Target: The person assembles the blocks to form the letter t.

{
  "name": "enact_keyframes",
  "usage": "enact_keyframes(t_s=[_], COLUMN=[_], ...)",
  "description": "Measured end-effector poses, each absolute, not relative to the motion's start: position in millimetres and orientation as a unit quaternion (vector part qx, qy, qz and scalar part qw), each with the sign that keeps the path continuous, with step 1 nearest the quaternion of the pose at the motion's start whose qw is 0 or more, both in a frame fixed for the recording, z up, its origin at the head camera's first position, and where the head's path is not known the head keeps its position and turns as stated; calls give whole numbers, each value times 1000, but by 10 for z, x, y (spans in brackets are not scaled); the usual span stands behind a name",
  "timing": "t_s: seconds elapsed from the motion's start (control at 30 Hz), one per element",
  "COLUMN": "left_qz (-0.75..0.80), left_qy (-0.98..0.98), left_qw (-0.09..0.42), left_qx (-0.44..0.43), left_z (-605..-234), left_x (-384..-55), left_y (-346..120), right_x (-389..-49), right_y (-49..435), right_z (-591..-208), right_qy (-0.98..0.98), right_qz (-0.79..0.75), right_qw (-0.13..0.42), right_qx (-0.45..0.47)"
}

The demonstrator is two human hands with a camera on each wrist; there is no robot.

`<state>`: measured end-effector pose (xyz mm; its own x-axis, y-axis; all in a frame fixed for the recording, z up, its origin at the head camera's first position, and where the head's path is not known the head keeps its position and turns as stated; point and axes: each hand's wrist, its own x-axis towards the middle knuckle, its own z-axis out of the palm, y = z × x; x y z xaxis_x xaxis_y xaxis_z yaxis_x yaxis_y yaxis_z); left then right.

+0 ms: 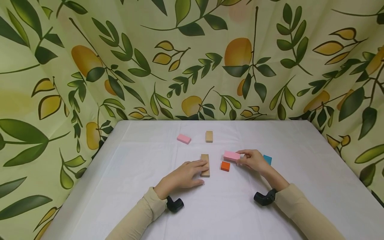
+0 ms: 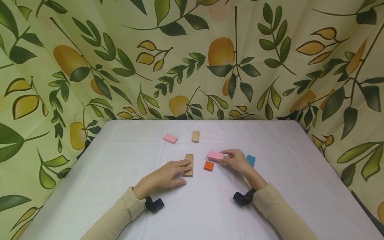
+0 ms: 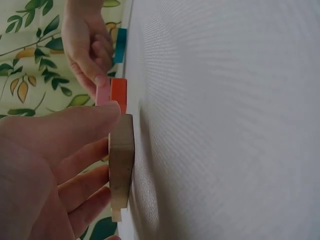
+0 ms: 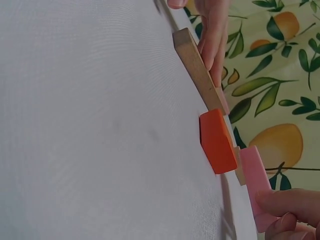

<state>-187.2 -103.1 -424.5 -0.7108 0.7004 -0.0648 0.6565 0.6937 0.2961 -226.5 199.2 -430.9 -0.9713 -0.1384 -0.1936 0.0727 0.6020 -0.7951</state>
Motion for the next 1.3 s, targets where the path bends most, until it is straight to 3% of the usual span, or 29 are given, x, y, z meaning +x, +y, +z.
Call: enact_keyframes(t_s=[1.3], left_qz=[127], left_qy=[913], left_qw=[94], left_qx=[376], left_z=[-4243], left_x=[-1877], left_y=[-1037], right_x=[-2432], right_y=[1781], right_z=[-4322], right_qy=[867], right_qz=[-476], right_qw=[142], right_qx=[-28])
